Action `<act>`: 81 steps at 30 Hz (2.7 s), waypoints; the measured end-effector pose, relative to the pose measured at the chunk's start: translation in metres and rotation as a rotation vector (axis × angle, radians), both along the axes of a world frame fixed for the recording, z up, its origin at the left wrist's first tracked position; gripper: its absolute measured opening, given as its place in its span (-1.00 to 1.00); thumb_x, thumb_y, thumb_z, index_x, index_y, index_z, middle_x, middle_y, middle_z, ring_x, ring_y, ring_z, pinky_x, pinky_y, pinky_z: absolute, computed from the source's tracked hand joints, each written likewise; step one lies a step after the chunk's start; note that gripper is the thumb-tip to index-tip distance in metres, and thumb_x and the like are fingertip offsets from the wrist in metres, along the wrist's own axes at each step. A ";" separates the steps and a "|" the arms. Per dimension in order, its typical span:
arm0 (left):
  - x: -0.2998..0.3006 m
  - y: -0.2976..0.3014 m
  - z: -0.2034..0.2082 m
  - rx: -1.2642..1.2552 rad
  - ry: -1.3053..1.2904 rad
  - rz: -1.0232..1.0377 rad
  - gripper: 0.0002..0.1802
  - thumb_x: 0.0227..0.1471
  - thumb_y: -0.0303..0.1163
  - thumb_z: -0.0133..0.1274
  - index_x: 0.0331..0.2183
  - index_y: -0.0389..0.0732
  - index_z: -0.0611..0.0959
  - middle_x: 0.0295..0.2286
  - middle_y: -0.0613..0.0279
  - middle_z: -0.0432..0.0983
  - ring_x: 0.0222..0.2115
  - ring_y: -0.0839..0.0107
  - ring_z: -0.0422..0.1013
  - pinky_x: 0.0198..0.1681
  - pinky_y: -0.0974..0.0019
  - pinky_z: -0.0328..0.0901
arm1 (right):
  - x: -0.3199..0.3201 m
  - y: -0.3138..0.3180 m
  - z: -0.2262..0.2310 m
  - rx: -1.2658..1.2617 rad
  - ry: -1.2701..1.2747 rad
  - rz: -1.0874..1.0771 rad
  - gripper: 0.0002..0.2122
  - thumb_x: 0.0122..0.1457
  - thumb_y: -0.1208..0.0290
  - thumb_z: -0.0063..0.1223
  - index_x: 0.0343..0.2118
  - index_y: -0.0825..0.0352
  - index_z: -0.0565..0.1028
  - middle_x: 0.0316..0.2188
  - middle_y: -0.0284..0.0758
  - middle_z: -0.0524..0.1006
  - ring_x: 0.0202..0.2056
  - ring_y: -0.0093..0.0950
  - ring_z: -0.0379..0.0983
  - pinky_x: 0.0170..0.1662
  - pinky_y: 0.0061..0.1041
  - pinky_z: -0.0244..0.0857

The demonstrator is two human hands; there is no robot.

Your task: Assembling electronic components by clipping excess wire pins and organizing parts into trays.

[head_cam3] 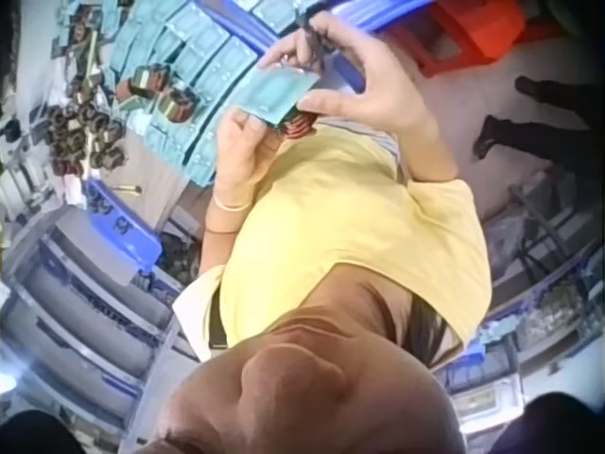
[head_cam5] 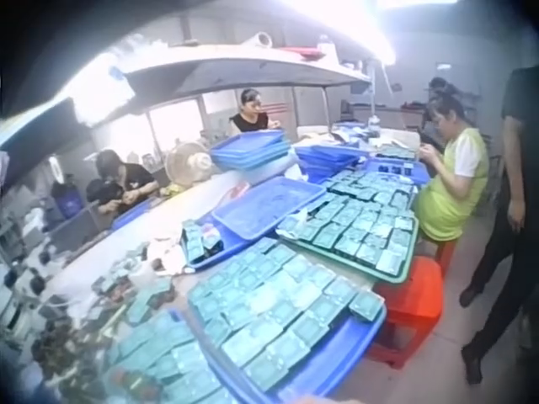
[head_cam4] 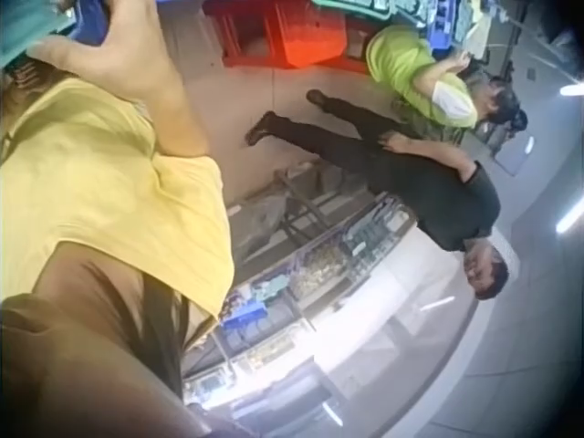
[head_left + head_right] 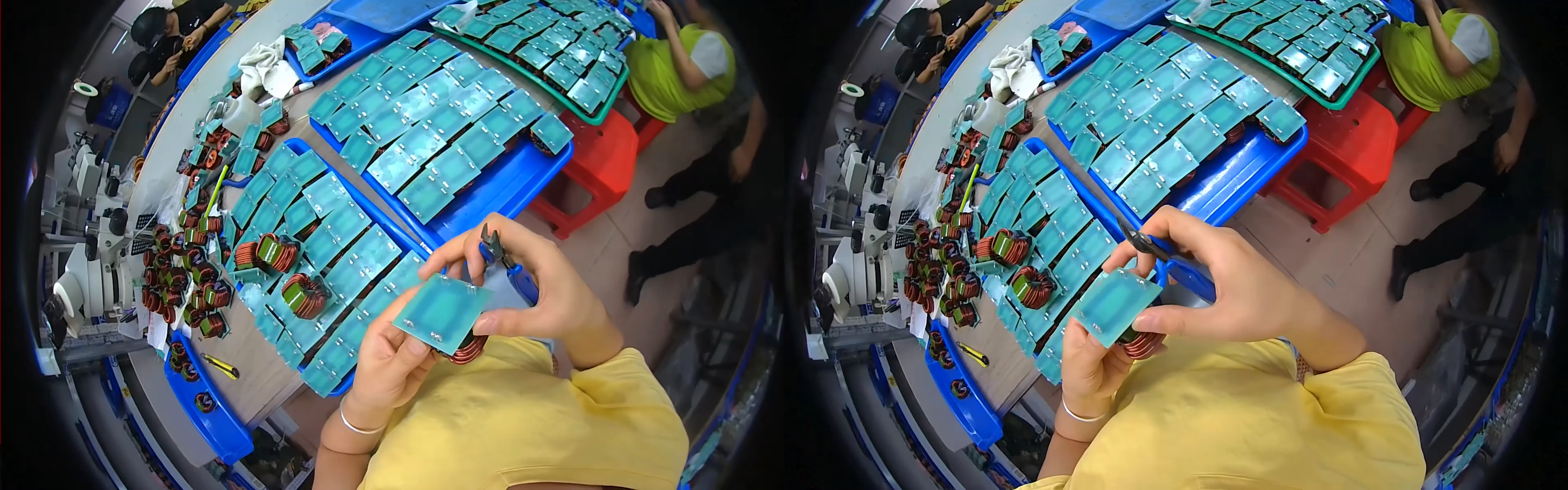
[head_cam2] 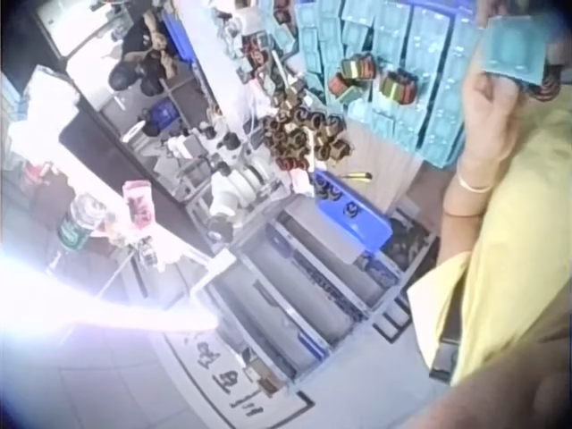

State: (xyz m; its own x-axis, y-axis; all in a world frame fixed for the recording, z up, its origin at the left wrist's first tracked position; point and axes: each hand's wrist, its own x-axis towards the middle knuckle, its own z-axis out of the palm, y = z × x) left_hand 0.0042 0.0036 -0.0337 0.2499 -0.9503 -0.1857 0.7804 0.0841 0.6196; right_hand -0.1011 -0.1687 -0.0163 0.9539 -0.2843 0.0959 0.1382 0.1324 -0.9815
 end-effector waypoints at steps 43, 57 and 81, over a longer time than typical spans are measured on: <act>0.010 -0.008 0.001 0.083 -0.893 0.200 -0.20 -0.32 -0.49 0.33 -0.05 -0.28 0.24 -0.12 0.16 0.25 -0.18 0.48 0.31 -0.16 0.41 0.30 | -0.022 -0.004 0.013 -1.201 0.069 -0.063 -0.55 -0.11 -0.02 0.09 -0.36 0.32 0.40 -0.56 -0.33 0.22 -0.53 -0.37 0.19 -0.47 -0.44 0.06; 0.008 -0.011 0.003 0.050 -1.176 0.251 -0.21 -0.39 -0.41 0.37 -0.10 -0.30 0.29 -0.17 0.05 0.32 -0.17 0.22 0.29 -0.15 0.29 0.26 | -0.031 -0.003 0.015 -1.267 0.064 -0.058 -0.60 -0.14 0.03 0.11 -0.36 0.27 0.41 -0.55 -0.34 0.23 -0.52 -0.41 0.20 -0.49 -0.49 0.05; -0.008 -0.023 0.002 0.406 -1.281 -0.062 -0.25 -0.40 -0.24 0.38 -0.16 -0.32 0.38 -0.24 0.26 0.37 -0.29 0.55 0.35 -0.23 0.48 0.30 | -0.060 0.008 -0.069 -0.917 -0.044 -0.166 -0.54 -0.09 -0.03 0.10 -0.43 0.37 0.38 -0.60 -0.29 0.28 -0.61 -0.33 0.25 -0.56 -0.44 0.14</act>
State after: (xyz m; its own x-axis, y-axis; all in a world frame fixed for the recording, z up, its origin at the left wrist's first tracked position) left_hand -0.0041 -0.0195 -0.0317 0.4173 -0.9001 -0.1249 -0.3667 -0.2926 0.8832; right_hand -0.1610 -0.1602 -0.0857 0.8982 -0.2119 0.3852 0.1250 -0.7169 -0.6859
